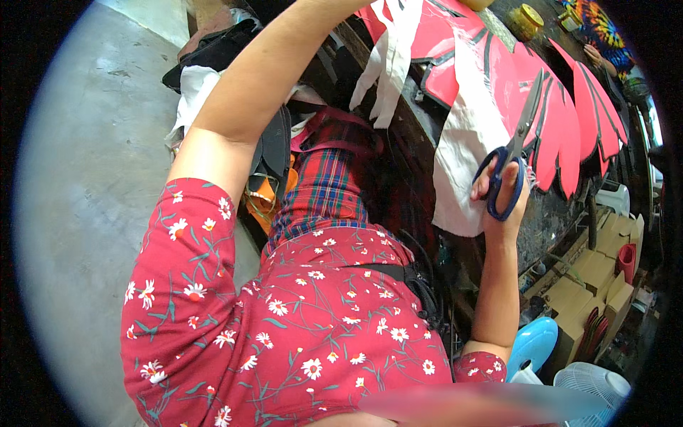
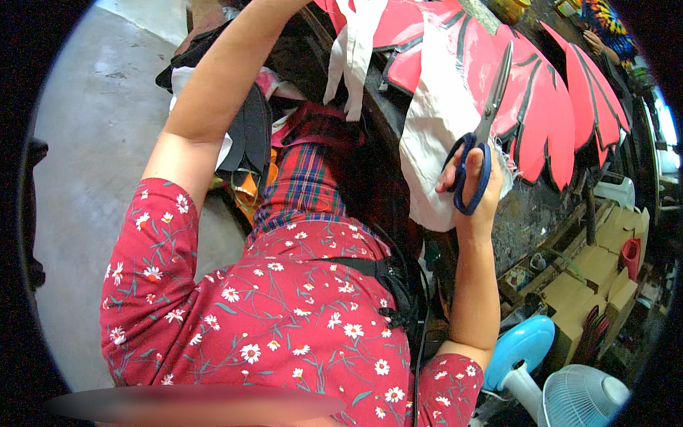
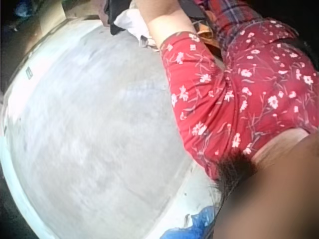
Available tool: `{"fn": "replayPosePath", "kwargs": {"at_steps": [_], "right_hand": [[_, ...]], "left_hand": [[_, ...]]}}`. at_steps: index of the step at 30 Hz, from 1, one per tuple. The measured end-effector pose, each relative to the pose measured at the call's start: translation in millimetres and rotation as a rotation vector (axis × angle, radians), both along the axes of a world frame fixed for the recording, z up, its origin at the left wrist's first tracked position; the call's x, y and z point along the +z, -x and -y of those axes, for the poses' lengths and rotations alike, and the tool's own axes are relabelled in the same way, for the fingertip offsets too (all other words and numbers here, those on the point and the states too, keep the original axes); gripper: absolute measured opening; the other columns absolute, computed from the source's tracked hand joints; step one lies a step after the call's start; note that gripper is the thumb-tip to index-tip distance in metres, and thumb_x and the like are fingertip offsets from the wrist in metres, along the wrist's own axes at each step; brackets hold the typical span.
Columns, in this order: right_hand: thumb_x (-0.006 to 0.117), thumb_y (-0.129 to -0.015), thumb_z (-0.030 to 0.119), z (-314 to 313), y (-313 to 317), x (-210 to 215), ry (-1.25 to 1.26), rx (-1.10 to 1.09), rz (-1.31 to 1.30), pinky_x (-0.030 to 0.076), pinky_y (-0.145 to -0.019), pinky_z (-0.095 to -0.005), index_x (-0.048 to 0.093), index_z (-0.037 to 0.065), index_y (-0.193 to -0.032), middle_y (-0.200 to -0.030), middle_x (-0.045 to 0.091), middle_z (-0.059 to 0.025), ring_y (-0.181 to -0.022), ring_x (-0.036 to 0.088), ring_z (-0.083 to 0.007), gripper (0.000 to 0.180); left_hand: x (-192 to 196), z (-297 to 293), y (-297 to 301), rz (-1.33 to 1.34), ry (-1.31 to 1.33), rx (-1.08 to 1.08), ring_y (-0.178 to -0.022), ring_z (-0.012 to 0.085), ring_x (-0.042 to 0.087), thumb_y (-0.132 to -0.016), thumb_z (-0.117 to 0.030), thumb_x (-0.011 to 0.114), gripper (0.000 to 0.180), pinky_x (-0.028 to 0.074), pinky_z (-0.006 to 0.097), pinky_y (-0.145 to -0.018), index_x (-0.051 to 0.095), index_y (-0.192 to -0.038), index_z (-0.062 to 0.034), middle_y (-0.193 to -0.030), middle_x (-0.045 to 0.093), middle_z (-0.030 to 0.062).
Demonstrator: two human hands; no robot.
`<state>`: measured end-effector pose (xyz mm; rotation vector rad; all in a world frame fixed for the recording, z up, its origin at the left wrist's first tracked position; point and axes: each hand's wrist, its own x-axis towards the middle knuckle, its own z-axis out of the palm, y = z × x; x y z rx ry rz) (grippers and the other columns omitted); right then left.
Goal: The person uses scissors to cut a white fabric strip into smaller pieces. They then place the cut pieces onto pink foam shapes on the table.
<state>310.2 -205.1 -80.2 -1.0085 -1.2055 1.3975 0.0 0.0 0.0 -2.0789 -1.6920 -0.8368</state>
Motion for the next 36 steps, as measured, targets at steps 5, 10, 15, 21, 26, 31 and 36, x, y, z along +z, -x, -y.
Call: {"fn": "replayPosePath", "kwargs": {"at_steps": [5,10,15,21,26,31,36], "right_hand": [[0.056,-0.097,0.053,1,0,-2,-0.019,-0.039,0.043,0.044,-0.048,-0.0271,0.055,0.002,-0.091,-0.06,0.053,-0.005,-0.05,0.055,-0.0155,0.052],[0.056,-0.098,0.05,4,-1,-2,-0.025,-0.025,0.014,0.045,-0.047,-0.0269,0.055,0.002,-0.093,-0.06,0.054,-0.0049,-0.05,0.055,-0.0158,0.049],[0.056,-0.097,0.054,3,2,0,-0.046,-0.023,0.048,0.045,-0.049,-0.026,0.055,0.002,-0.093,-0.06,0.054,-0.0047,-0.051,0.055,-0.0147,0.053],[0.056,-0.092,0.064,6,2,1,-0.049,-0.035,0.099,0.042,-0.053,-0.0275,0.054,0.002,-0.096,-0.062,0.049,-0.003,-0.055,0.051,-0.0155,0.062],[0.055,-0.091,0.066,6,-3,1,-0.04,-0.013,0.063,0.042,-0.056,-0.0268,0.053,0.001,-0.098,-0.063,0.047,-0.0033,-0.057,0.05,-0.0158,0.065],[0.057,-0.089,0.066,-3,-18,12,0.033,0.043,-0.168,0.04,-0.054,-0.0239,0.053,0.004,-0.096,-0.063,0.046,-0.0002,-0.056,0.047,-0.013,0.063],[0.05,-0.092,0.069,25,-47,46,0.012,-0.009,-0.074,0.039,-0.05,-0.0235,0.053,0.005,-0.093,-0.06,0.043,0.0016,-0.051,0.046,-0.0103,0.064]], "left_hand": [[-8,68,-8,0.044,-0.184,-0.109,-0.095,0.037,0.062,-0.083,-0.023,0.066,0.026,0.053,0.047,-0.083,0.069,-0.103,-0.0065,-0.1,0.06,0.0182],[-90,179,-43,0.863,0.484,-0.501,-0.09,0.0116,0.059,-0.085,-0.022,0.076,0.031,0.05,0.025,-0.076,0.059,-0.107,-0.0078,-0.104,0.06,0.0053],[-152,252,-106,1.185,0.81,-0.622,-0.084,0.0047,0.05,-0.084,-0.015,0.079,0.027,0.043,0.021,-0.074,0.053,-0.091,-0.0094,-0.089,0.049,-0.0049],[-156,268,-129,1.594,1.052,-0.912,-0.082,0.0067,0.05,-0.087,-0.008,0.073,0.021,0.044,0.022,-0.075,0.052,-0.092,-0.0085,-0.087,0.052,-0.0033],[-144,282,-119,1.047,0.742,-0.876,-0.087,0.017,0.06,-0.083,-0.002,0.067,0.015,0.049,0.028,-0.08,0.06,-0.096,-0.0038,-0.093,0.061,0.0053],[-120,290,-118,1.003,0.792,-0.991,-0.087,0.0183,0.064,-0.081,0.004,0.06,0.024,0.052,0.031,-0.081,0.067,-0.102,-0.0047,-0.098,0.062,0.0079],[-94,263,-115,1.383,0.929,-0.975,-0.079,0.0077,0.063,-0.088,0.004,0.057,0.033,0.054,0.023,-0.066,0.067,-0.118,-0.0048,-0.102,0.064,0.003]]}}
